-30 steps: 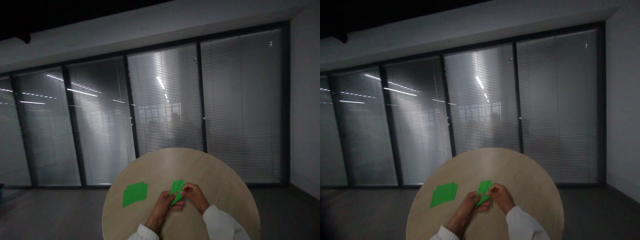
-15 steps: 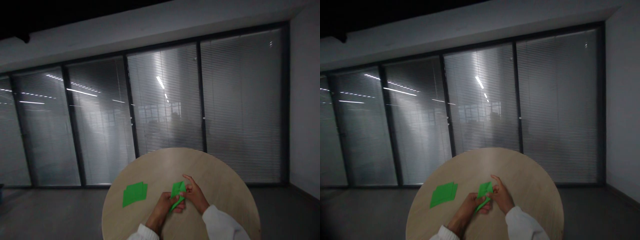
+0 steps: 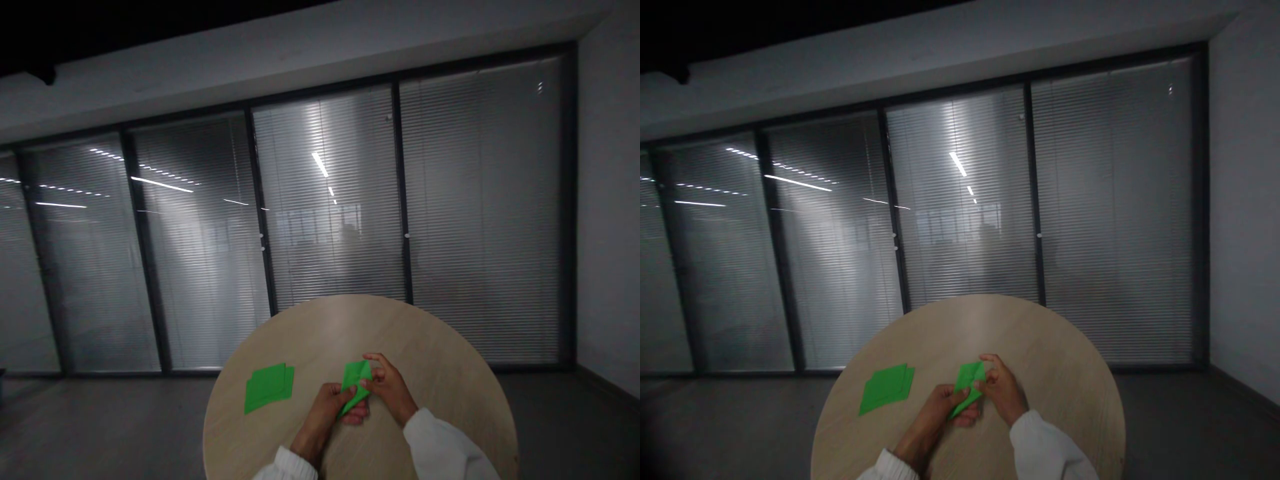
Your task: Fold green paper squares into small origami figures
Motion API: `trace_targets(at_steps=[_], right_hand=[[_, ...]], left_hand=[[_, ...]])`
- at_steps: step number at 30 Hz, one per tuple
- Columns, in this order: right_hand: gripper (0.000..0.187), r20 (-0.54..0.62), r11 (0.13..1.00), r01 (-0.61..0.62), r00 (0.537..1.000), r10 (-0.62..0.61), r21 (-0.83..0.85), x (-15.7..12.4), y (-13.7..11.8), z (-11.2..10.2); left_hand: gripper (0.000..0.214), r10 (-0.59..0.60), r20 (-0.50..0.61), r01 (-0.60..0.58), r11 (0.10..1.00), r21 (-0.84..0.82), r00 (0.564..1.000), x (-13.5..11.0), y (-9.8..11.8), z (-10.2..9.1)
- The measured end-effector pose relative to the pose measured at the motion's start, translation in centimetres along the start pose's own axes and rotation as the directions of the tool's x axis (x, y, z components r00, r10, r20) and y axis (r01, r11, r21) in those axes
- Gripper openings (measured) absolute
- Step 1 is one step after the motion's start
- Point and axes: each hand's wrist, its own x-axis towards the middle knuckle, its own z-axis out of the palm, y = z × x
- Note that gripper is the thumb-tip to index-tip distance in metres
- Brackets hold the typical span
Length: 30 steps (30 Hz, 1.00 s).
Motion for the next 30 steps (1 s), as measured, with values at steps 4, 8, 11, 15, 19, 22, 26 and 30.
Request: trace_targets(at_steps=[4,8,11,15,19,22,26,30], right_hand=[[0.060,-0.007,1.000,-0.003,1.000,0.003,-0.001,0.0,0.0,0.0],[0.058,0.001,1.000,0.002,1.000,-0.002,-0.004,0.1,0.3,0.1],[0.053,0.003,0.999,0.007,1.000,-0.007,-0.037,0.0,0.4,0.1],[0.050,0.037,1.000,-0.001,0.999,0.001,-0.023,-0.1,0.2,0.2],[0.051,0.024,0.999,0.015,1.000,-0.014,-0.043,0.1,0.4,0.1],[0.052,0.016,0.998,0.006,1.000,-0.005,-0.063,0.2,0.8,0.0],[0.053,0.002,0.997,-0.016,1.000,0.016,-0.071,0.3,1.0,0.0],[0.054,-0.008,0.997,-0.019,1.000,0.018,-0.072,0.2,0.6,0.0]], left_hand=[[0.051,0.022,-0.001,-0.022,1.000,-0.012,1.000,-0.1,0.0,0.0],[0.054,0.021,-0.022,-0.021,1.000,-0.017,1.000,0.1,-0.1,0.1],[0.055,0.035,-0.019,-0.036,0.999,-0.010,0.999,0.2,0.0,0.1],[0.052,0.113,0.014,-0.113,0.994,0.005,0.994,0.3,0.3,0.2],[0.053,0.092,-0.001,-0.092,0.996,0.010,0.996,0.5,0.2,0.1],[0.052,0.076,-0.024,-0.076,0.997,0.013,0.997,0.6,0.0,0.1],[0.051,0.071,-0.027,-0.070,0.997,0.041,0.997,0.7,-0.1,0.1],[0.050,0.083,-0.035,-0.081,0.995,0.065,0.996,0.6,0.1,0.1]])
